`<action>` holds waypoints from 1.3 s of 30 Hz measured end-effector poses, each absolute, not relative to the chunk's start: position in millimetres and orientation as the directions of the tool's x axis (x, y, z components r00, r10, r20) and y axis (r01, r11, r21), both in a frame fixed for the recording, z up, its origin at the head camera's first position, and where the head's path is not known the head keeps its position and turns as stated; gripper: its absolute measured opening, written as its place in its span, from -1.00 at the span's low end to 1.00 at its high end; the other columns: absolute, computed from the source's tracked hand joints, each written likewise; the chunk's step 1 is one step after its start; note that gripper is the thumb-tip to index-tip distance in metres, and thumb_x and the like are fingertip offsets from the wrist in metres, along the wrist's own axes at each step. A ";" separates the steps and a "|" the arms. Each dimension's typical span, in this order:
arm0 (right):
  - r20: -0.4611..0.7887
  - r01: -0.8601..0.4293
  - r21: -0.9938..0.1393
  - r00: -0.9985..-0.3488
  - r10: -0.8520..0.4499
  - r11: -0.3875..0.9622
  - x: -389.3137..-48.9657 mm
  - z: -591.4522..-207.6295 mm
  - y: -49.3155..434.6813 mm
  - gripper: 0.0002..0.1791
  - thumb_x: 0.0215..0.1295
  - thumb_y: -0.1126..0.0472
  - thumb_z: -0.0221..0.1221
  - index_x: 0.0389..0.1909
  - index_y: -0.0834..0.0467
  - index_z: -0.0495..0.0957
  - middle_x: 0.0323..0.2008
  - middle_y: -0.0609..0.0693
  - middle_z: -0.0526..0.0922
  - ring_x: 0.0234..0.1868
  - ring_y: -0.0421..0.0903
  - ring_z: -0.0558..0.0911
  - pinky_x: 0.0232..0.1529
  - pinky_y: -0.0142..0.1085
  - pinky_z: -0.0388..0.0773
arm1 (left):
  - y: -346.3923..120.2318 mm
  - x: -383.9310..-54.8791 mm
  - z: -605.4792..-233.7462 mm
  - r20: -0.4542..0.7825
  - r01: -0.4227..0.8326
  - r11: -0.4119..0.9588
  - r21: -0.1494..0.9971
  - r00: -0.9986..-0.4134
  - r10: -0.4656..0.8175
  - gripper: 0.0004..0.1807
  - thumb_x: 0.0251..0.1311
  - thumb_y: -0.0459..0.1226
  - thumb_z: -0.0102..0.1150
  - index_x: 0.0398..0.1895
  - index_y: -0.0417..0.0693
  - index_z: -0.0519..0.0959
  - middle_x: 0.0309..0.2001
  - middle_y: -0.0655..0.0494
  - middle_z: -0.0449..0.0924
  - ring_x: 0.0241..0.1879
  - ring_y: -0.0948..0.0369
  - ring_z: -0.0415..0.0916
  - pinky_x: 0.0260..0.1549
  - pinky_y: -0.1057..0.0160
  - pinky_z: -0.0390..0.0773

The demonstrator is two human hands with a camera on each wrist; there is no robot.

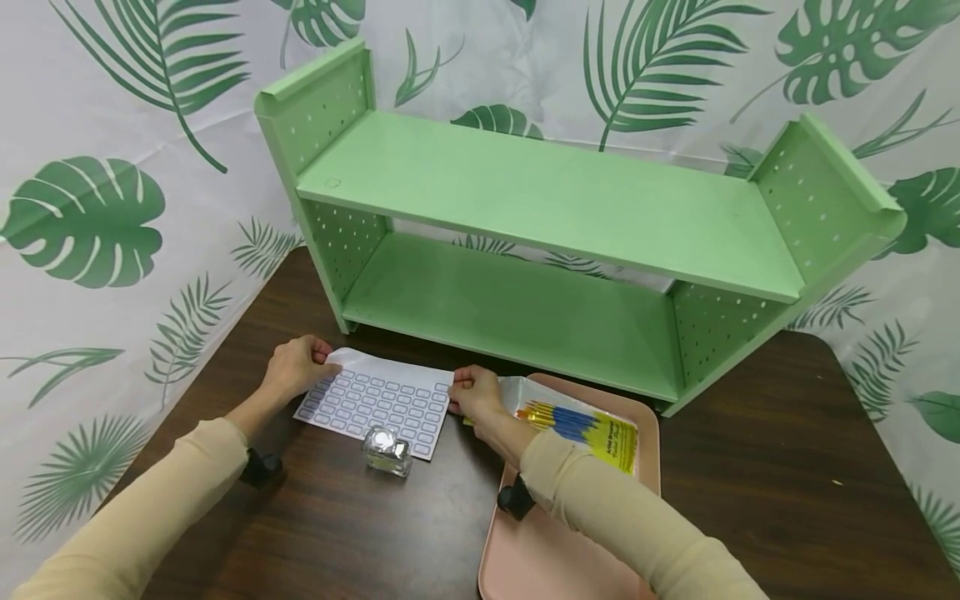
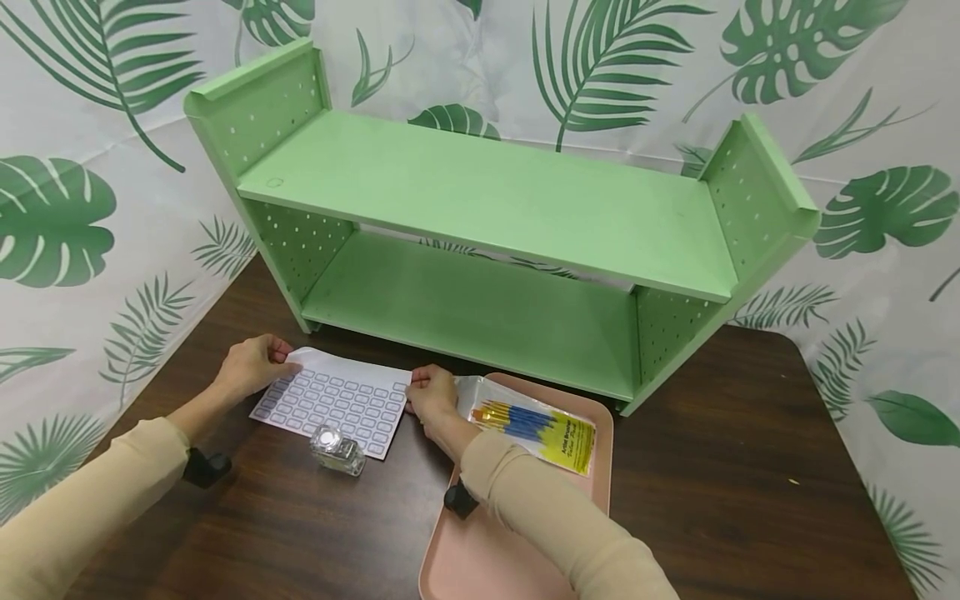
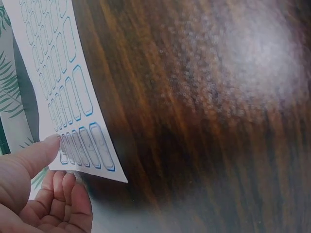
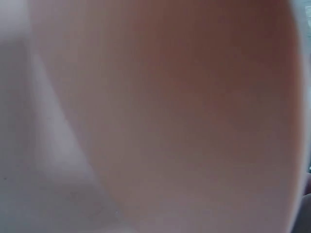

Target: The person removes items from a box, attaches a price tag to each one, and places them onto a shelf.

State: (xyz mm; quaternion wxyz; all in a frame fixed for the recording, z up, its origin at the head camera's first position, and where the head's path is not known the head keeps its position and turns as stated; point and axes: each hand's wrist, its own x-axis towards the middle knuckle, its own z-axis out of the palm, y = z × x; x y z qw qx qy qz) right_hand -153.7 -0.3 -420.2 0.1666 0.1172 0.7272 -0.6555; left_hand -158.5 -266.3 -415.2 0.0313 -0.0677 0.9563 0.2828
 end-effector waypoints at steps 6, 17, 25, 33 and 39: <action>-0.396 0.388 -0.913 -0.917 -0.046 0.129 -153.9 -420.3 1.4 -0.74 0.09 0.60 0.03 -0.15 0.46 0.43 -0.51 -0.03 0.39 -0.54 -0.21 0.44 -0.55 -0.46 0.53 | -265.7 -156.5 -413.2 -0.077 -0.130 0.824 0.551 -0.991 -0.105 -0.67 0.03 -0.26 0.31 -0.22 -0.34 0.54 -0.33 -0.15 0.59 -0.32 0.03 0.50 -0.34 0.11 0.41; -0.397 0.390 -0.913 -0.917 -0.032 0.120 -151.5 -415.5 4.9 -0.78 0.11 0.59 0.05 -0.19 0.41 0.46 -0.49 -0.01 0.41 -0.50 -0.20 0.46 -0.52 -0.43 0.56 | -264.0 -155.6 -409.4 -0.064 -0.122 0.790 0.601 -0.992 -0.104 -0.76 0.14 -0.29 0.22 -0.24 -0.32 0.54 -0.33 -0.17 0.63 -0.35 0.05 0.52 -0.40 0.24 0.38; -0.390 0.383 -0.916 -0.920 -0.042 0.118 -150.8 -408.6 11.8 -0.81 0.18 0.55 0.07 -0.17 0.39 0.45 -0.45 0.00 0.40 -0.48 -0.20 0.47 -0.50 -0.44 0.57 | -264.3 -154.8 -406.3 -0.069 -0.133 0.751 0.646 -0.991 -0.117 -0.73 0.17 -0.28 0.19 -0.17 -0.34 0.54 -0.32 -0.17 0.60 -0.35 0.08 0.48 -0.45 0.31 0.40; -0.335 0.329 -0.939 -0.941 -0.052 0.101 -151.0 -398.6 21.1 -0.81 0.20 0.53 0.06 -0.16 0.41 0.45 -0.46 -0.01 0.38 -0.51 -0.22 0.47 -0.49 -0.45 0.56 | -263.6 -155.9 -401.5 -0.129 -0.154 0.615 0.773 -0.988 -0.084 -0.67 0.29 -0.27 0.09 -0.05 -0.40 0.50 -0.24 -0.15 0.55 -0.35 0.26 0.46 -0.42 0.44 0.53; -0.330 0.324 -0.939 -0.943 -0.040 0.114 -151.0 -388.5 28.9 -0.81 0.25 0.48 0.07 -0.11 0.37 0.47 -0.39 0.02 0.43 -0.43 -0.20 0.50 -0.42 -0.43 0.59 | -261.0 -156.3 -396.6 -0.128 -0.130 0.514 0.848 -0.991 -0.039 -0.69 0.35 -0.28 0.00 -0.05 -0.43 0.43 -0.23 -0.15 0.49 -0.34 0.34 0.41 -0.35 0.46 0.53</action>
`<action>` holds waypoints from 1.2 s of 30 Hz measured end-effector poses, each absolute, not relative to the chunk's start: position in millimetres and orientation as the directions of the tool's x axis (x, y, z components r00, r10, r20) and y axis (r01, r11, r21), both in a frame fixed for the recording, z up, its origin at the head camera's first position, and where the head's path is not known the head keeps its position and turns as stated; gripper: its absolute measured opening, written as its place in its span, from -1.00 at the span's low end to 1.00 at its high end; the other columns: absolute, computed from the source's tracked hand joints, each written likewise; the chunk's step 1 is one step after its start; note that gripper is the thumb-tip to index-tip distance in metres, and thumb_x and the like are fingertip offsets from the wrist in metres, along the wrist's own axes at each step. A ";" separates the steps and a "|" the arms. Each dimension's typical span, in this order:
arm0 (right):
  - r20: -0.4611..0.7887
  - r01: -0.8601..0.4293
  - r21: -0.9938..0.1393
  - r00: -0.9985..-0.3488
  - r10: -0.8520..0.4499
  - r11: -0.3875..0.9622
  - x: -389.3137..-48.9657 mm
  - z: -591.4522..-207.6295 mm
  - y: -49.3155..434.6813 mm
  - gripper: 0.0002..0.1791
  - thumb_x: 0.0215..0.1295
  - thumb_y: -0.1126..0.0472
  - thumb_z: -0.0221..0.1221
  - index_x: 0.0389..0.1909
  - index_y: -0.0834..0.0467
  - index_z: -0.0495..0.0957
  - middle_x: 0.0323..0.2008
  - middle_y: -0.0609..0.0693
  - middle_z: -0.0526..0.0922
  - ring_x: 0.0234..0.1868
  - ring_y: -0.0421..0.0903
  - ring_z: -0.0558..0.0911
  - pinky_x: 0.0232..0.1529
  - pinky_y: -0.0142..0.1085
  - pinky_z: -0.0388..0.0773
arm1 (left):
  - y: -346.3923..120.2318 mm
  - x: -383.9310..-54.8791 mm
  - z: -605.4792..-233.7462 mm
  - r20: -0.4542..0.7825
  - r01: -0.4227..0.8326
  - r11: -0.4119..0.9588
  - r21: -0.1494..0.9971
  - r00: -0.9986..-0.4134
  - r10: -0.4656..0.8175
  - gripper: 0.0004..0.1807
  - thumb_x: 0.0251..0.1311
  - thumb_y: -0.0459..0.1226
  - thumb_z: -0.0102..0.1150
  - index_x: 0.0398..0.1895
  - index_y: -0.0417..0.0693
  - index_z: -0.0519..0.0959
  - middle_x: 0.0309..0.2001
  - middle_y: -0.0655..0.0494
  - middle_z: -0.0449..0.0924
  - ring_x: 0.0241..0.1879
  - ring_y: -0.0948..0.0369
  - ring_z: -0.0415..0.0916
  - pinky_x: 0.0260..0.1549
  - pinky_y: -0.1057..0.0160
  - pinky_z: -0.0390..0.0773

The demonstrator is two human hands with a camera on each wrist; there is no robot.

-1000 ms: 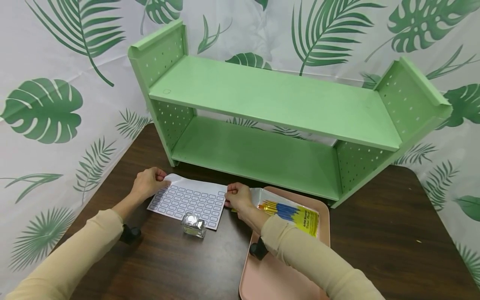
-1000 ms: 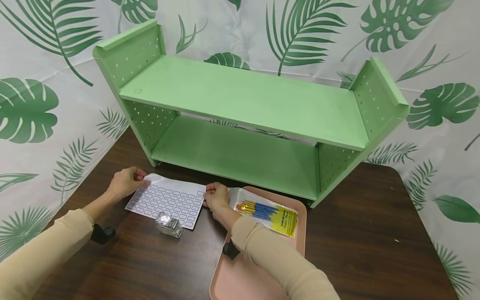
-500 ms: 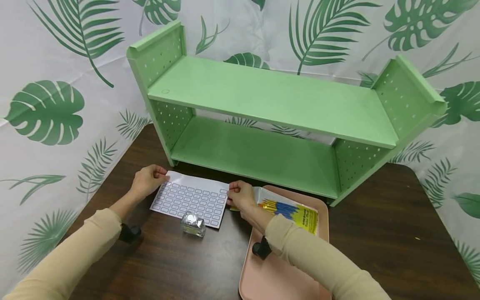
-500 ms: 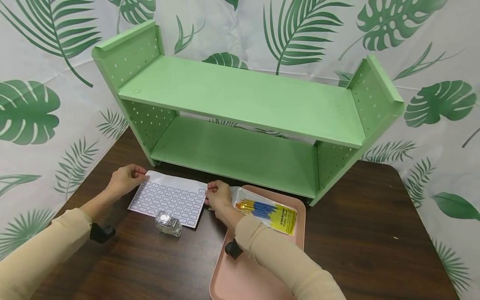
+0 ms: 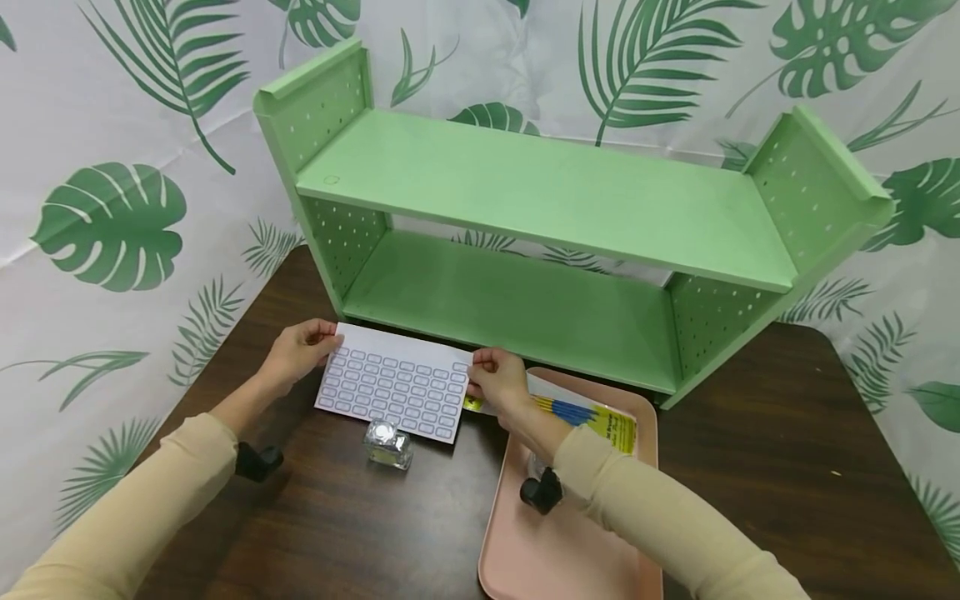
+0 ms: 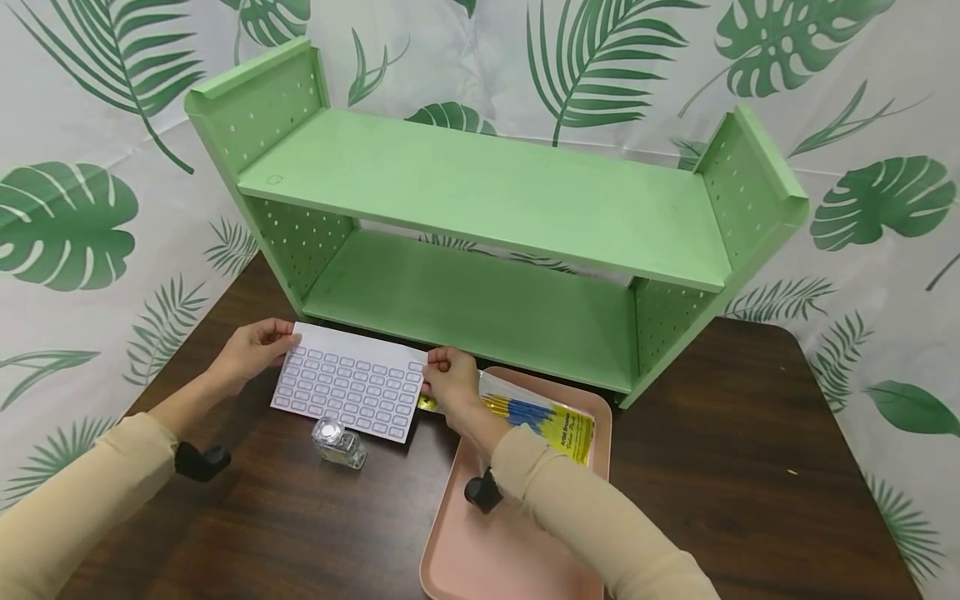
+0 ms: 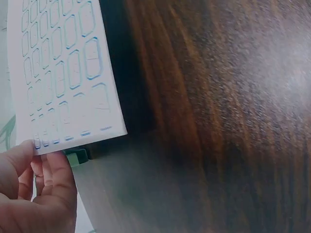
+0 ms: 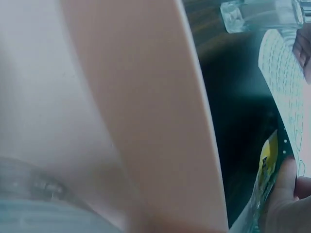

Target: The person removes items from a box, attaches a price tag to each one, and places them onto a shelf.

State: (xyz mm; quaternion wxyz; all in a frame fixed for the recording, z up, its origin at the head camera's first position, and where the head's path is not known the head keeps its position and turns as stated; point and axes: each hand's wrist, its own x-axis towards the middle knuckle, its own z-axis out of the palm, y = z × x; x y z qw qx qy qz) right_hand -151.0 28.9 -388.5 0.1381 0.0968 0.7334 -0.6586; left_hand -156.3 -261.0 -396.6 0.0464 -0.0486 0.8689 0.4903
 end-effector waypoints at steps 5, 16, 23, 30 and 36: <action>-0.323 0.316 -0.943 -0.944 -0.059 0.103 -152.0 -385.1 33.8 -0.79 0.26 0.47 0.07 -0.08 0.37 0.45 -0.35 0.04 0.45 -0.38 -0.20 0.52 -0.36 -0.44 0.59 | -258.3 -156.9 -394.0 -0.101 -0.103 0.475 0.874 -0.994 -0.031 -0.70 0.37 -0.28 -0.03 -0.07 -0.43 0.41 -0.33 -0.04 0.49 -0.41 0.37 0.38 -0.43 0.42 0.46; -0.230 0.227 -0.973 -0.964 -0.135 0.033 -152.0 -377.6 44.5 -0.63 0.19 0.54 0.09 0.04 0.36 0.35 -0.25 0.16 0.53 -0.35 -0.19 0.55 -0.21 -0.37 0.58 | -257.5 -157.9 -393.2 -0.134 -0.141 0.385 0.912 -0.990 -0.046 -0.70 0.38 -0.28 -0.05 -0.05 -0.42 0.35 -0.47 0.27 0.44 -0.48 0.42 0.38 -0.48 0.44 0.42; -0.165 0.150 -0.983 -0.973 -0.160 0.101 -152.6 -376.4 43.2 -0.65 0.15 0.57 0.09 -0.02 0.35 0.42 -0.20 0.27 0.56 -0.32 -0.11 0.57 -0.24 -0.32 0.58 | -253.6 -156.9 -390.7 -0.147 -0.152 0.360 0.921 -0.988 -0.040 -0.65 0.39 -0.25 -0.06 0.00 -0.43 0.34 -0.44 0.27 0.48 -0.47 0.42 0.42 -0.46 0.43 0.46; -0.136 0.102 -0.979 -0.972 -0.189 0.177 -149.8 -374.7 39.3 -0.60 0.15 0.55 0.13 0.03 0.28 0.51 -0.27 0.19 0.59 -0.39 -0.15 0.53 -0.37 -0.43 0.50 | -250.6 -154.1 -391.7 -0.142 -0.151 0.324 0.934 -0.989 -0.053 -0.68 0.38 -0.28 -0.05 -0.03 -0.44 0.34 -0.47 0.31 0.46 -0.48 0.43 0.41 -0.49 0.45 0.46; -0.111 0.067 -0.969 -0.978 -0.177 0.237 -149.0 -374.8 37.4 -0.65 0.14 0.53 0.16 -0.03 0.30 0.56 -0.35 0.14 0.56 -0.43 -0.19 0.44 -0.43 -0.45 0.42 | -248.0 -152.0 -391.3 -0.130 -0.141 0.308 0.941 -0.990 -0.058 -0.68 0.37 -0.29 -0.04 -0.03 -0.44 0.34 -0.47 0.29 0.46 -0.49 0.42 0.41 -0.51 0.44 0.46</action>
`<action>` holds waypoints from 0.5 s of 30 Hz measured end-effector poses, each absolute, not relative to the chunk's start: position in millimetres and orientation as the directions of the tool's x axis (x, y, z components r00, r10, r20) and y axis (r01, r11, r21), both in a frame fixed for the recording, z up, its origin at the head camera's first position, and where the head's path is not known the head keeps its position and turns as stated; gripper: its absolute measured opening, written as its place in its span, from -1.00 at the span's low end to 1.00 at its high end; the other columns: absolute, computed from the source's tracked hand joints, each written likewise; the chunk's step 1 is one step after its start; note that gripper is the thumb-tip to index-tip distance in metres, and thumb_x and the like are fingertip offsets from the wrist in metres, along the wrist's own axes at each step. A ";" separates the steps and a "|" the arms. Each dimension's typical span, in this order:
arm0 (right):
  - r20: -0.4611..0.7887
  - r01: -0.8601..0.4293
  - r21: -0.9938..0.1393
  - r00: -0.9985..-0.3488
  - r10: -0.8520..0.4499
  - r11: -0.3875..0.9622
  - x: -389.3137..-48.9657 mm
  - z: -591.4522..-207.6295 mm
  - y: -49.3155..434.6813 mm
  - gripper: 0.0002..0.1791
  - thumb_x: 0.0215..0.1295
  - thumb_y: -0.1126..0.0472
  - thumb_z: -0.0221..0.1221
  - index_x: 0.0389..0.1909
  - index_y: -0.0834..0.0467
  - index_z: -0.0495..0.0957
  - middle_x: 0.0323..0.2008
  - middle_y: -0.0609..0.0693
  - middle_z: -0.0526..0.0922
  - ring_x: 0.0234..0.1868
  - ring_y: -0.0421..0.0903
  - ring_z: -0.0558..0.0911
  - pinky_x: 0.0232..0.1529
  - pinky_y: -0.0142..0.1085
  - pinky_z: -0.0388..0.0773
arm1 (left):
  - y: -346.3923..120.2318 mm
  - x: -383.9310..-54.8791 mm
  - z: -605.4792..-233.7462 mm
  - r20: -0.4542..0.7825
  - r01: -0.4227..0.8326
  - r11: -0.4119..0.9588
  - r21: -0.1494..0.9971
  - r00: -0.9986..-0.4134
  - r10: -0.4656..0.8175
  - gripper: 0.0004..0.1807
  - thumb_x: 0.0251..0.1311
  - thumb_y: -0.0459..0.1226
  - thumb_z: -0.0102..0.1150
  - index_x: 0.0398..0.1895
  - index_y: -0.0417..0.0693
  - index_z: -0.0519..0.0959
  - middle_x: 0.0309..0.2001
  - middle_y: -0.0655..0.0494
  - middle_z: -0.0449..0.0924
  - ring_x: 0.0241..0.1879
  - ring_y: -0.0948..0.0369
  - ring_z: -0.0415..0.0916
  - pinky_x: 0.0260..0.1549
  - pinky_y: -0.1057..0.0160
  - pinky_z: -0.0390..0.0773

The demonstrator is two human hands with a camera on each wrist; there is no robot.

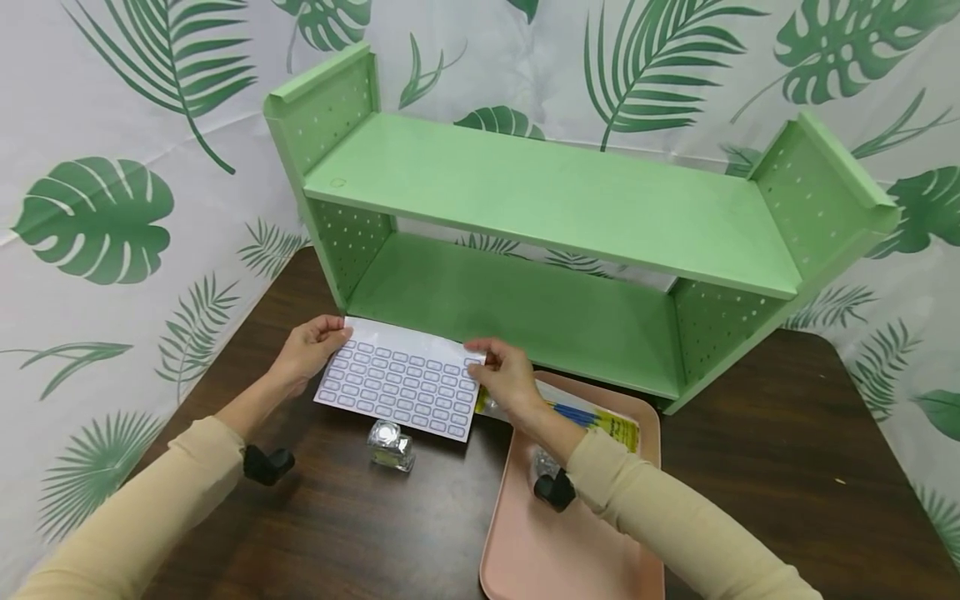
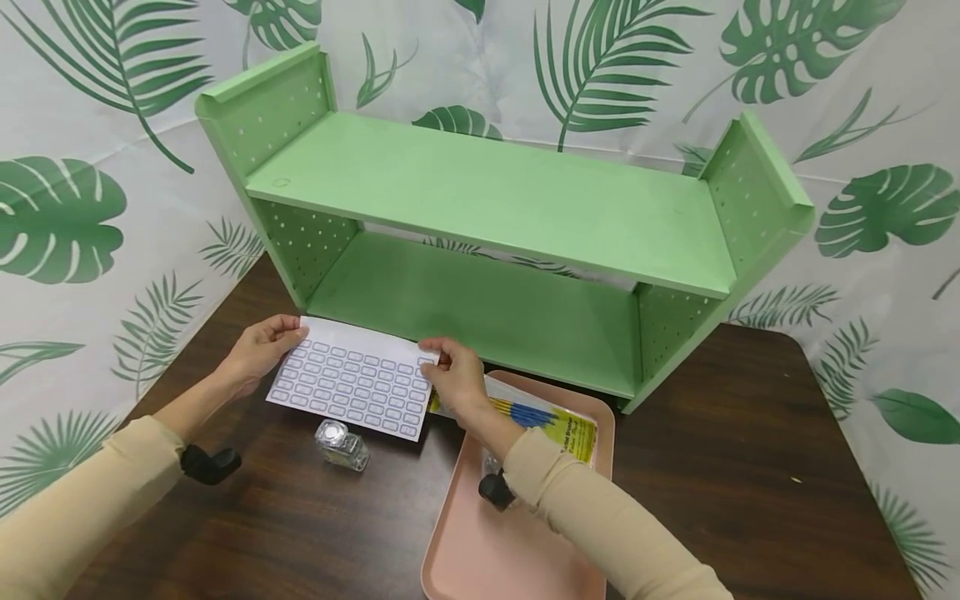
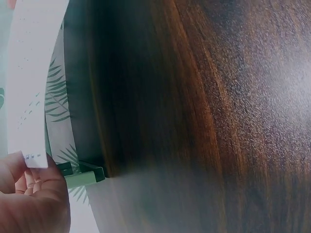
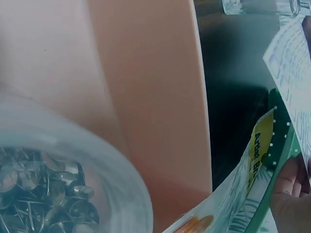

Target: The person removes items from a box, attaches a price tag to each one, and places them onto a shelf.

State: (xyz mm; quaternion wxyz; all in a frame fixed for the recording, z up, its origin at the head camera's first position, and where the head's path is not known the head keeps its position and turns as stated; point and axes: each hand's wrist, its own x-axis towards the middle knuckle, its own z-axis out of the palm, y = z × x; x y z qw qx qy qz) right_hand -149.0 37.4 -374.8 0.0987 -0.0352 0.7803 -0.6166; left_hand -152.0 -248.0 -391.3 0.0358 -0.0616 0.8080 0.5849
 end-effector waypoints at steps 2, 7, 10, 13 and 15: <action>-0.111 0.065 -0.964 -0.980 -0.167 0.258 -149.4 -375.1 37.6 -0.68 0.13 0.51 0.17 -0.07 0.30 0.58 -0.36 0.14 0.56 -0.42 -0.19 0.42 -0.43 -0.45 0.40 | -247.0 -152.0 -390.9 -0.131 -0.142 0.303 0.942 -0.990 -0.058 -0.68 0.36 -0.29 -0.03 -0.03 -0.44 0.34 -0.48 0.30 0.47 -0.50 0.42 0.41 -0.52 0.44 0.46; -0.117 0.072 -0.957 -0.982 -0.147 0.280 -150.6 -376.3 38.5 -0.76 0.11 0.50 0.19 -0.17 0.31 0.62 -0.39 0.07 0.54 -0.38 -0.18 0.40 -0.39 -0.45 0.37 | -247.0 -152.8 -392.4 -0.142 -0.152 0.291 0.944 -0.988 -0.056 -0.68 0.37 -0.29 -0.05 -0.03 -0.44 0.33 -0.48 0.29 0.46 -0.51 0.42 0.41 -0.52 0.44 0.46; -0.122 0.083 -0.961 -0.983 -0.134 0.264 -150.9 -376.1 39.0 -0.79 0.10 0.50 0.20 -0.22 0.32 0.61 -0.42 0.02 0.53 -0.39 -0.18 0.40 -0.39 -0.45 0.36 | -246.9 -153.1 -393.8 -0.141 -0.152 0.288 0.946 -0.988 -0.057 -0.68 0.37 -0.28 -0.05 -0.04 -0.44 0.34 -0.47 0.28 0.46 -0.50 0.41 0.41 -0.52 0.45 0.46; -0.126 0.093 -0.965 -0.984 -0.122 0.247 -151.1 -375.9 39.3 -0.84 0.09 0.51 0.21 -0.27 0.34 0.60 -0.45 -0.02 0.52 -0.41 -0.19 0.40 -0.42 -0.47 0.36 | -246.5 -153.1 -395.0 -0.131 -0.141 0.284 0.948 -0.990 -0.055 -0.72 0.36 -0.29 -0.04 -0.07 -0.41 0.36 -0.47 0.27 0.46 -0.50 0.41 0.41 -0.52 0.46 0.45; -0.124 0.092 -0.965 -0.985 -0.118 0.244 -151.2 -376.1 39.3 -0.87 0.08 0.51 0.21 -0.31 0.35 0.58 -0.49 -0.04 0.50 -0.44 -0.20 0.40 -0.45 -0.48 0.35 | -246.2 -153.1 -395.9 -0.121 -0.131 0.268 0.955 -0.991 -0.053 -0.74 0.36 -0.29 -0.03 -0.11 -0.40 0.37 -0.48 0.26 0.47 -0.51 0.39 0.41 -0.53 0.45 0.45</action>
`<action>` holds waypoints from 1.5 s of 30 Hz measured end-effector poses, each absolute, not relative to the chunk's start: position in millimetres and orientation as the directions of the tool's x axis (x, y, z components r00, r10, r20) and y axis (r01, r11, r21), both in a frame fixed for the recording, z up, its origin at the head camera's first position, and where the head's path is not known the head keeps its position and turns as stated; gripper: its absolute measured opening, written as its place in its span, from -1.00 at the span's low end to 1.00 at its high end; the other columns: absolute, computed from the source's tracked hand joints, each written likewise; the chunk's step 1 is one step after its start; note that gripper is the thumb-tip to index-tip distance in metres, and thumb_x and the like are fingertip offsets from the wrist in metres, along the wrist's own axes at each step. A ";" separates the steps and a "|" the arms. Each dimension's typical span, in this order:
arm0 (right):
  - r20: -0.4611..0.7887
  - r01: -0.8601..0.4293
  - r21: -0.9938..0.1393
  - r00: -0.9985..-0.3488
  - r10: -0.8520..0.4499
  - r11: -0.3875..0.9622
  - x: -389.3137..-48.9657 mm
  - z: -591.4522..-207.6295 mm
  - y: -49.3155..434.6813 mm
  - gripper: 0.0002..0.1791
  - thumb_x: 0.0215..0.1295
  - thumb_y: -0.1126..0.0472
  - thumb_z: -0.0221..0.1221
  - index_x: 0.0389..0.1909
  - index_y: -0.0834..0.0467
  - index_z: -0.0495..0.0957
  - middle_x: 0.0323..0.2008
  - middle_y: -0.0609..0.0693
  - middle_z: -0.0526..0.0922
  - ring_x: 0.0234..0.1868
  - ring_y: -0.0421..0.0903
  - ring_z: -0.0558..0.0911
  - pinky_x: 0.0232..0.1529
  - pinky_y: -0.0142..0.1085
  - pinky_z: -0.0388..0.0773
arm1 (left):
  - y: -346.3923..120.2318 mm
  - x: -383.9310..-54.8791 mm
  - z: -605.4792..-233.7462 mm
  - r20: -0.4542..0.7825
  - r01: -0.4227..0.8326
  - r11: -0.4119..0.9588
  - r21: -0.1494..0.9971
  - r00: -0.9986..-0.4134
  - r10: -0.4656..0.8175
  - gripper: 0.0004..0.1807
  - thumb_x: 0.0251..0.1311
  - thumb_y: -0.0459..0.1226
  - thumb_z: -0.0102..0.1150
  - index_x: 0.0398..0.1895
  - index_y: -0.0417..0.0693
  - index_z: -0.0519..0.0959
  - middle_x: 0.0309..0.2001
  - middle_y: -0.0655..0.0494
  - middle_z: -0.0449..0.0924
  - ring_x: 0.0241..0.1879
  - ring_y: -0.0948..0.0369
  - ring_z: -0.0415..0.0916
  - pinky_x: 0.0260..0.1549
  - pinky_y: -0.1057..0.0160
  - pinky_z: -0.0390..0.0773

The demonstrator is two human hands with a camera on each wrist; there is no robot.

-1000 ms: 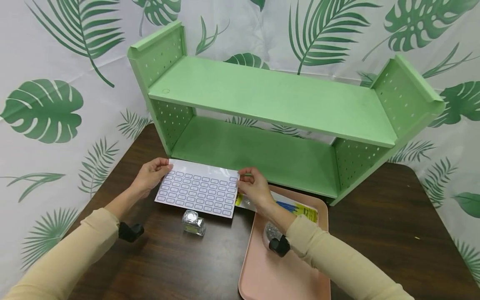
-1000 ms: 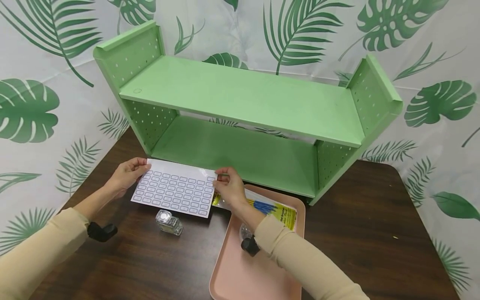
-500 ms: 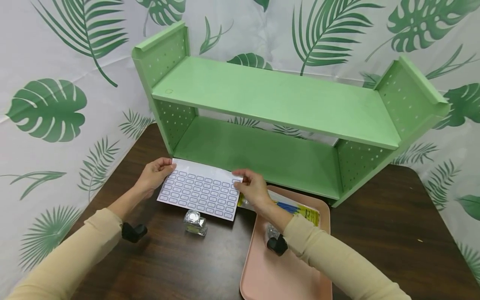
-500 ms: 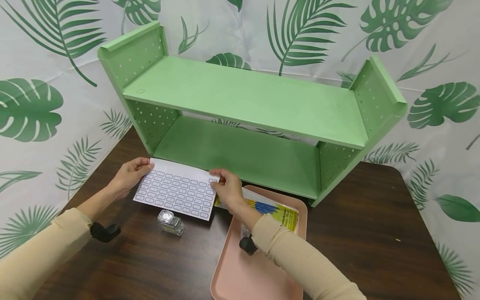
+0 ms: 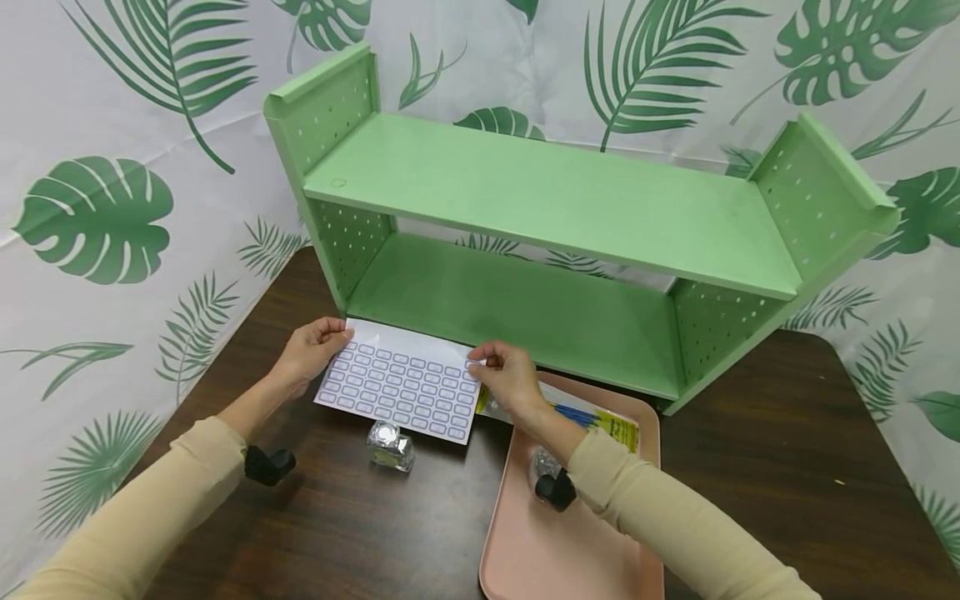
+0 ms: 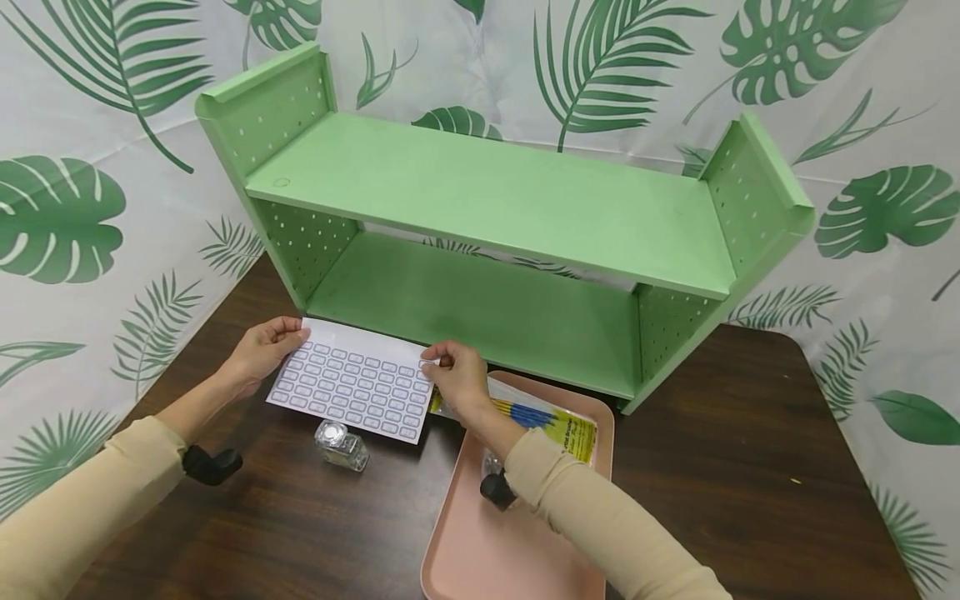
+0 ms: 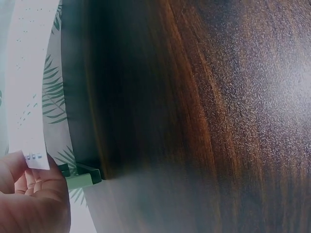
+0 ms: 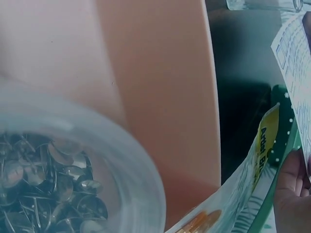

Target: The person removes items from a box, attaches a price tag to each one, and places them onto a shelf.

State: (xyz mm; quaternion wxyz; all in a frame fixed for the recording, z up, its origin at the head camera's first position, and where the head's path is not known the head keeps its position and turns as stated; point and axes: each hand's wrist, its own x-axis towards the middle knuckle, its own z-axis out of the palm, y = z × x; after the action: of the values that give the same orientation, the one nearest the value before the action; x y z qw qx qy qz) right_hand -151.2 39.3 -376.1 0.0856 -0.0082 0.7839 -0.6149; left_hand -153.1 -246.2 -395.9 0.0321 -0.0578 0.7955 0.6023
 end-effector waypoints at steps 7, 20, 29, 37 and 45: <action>-0.110 0.079 -0.963 -0.988 -0.108 0.258 -150.4 -379.0 39.9 -0.92 0.08 0.51 0.21 -0.37 0.36 0.55 -0.55 -0.07 0.47 -0.49 -0.22 0.40 -0.49 -0.49 0.34 | -245.7 -154.9 -399.0 -0.134 -0.142 0.296 0.945 -0.990 -0.045 -0.69 0.37 -0.29 -0.04 -0.04 -0.44 0.36 -0.46 0.25 0.46 -0.49 0.41 0.40 -0.51 0.46 0.44; -0.191 0.169 -0.971 -0.974 -0.124 0.167 -145.7 -378.7 43.8 -0.92 0.17 0.44 0.20 -0.31 0.32 0.56 -0.39 0.01 0.57 -0.37 -0.19 0.49 -0.33 -0.39 0.49 | -251.2 -157.0 -408.9 -0.152 -0.168 0.343 0.924 -0.986 -0.074 -0.66 0.36 -0.28 -0.03 -0.04 -0.48 0.36 -0.47 0.26 0.45 -0.50 0.43 0.38 -0.53 0.46 0.43; -0.227 0.213 -0.971 -0.964 -0.138 0.108 -137.4 -372.4 52.9 -0.90 0.20 0.41 0.19 -0.26 0.27 0.54 -0.40 -0.03 0.55 -0.36 -0.14 0.51 -0.29 -0.29 0.52 | -263.7 -156.6 -416.3 -0.178 -0.219 0.376 0.900 -0.974 -0.140 -0.66 0.35 -0.30 -0.03 -0.03 -0.49 0.37 -0.48 0.28 0.43 -0.52 0.46 0.36 -0.54 0.48 0.42; -0.256 0.245 -0.966 -0.951 -0.173 0.080 -122.9 -366.9 59.0 -0.86 0.24 0.41 0.15 -0.18 0.27 0.53 -0.41 0.03 0.55 -0.36 -0.08 0.59 -0.23 -0.23 0.61 | -273.5 -163.3 -424.7 -0.163 -0.237 0.479 0.845 -0.968 -0.191 -0.65 0.32 -0.29 0.02 -0.03 -0.48 0.44 -0.42 0.18 0.52 -0.50 0.47 0.37 -0.52 0.48 0.42; -0.248 0.248 -0.968 -0.945 -0.212 0.029 -111.5 -365.1 65.0 -0.77 0.21 0.50 0.13 -0.10 0.38 0.46 -0.40 0.10 0.59 -0.42 -0.14 0.62 -0.32 -0.34 0.62 | -275.1 -164.2 -425.8 -0.116 -0.233 0.573 0.786 -0.965 -0.234 -0.67 0.26 -0.27 0.09 -0.09 -0.42 0.53 -0.43 0.15 0.58 -0.53 0.44 0.36 -0.53 0.46 0.39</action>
State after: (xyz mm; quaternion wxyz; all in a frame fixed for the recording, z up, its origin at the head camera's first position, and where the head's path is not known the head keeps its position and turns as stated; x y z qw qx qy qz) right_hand -111.5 65.0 -365.1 0.1651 0.0127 0.6980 -0.6967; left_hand -164.2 -275.1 -425.8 -0.0004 -0.1317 0.8868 0.4430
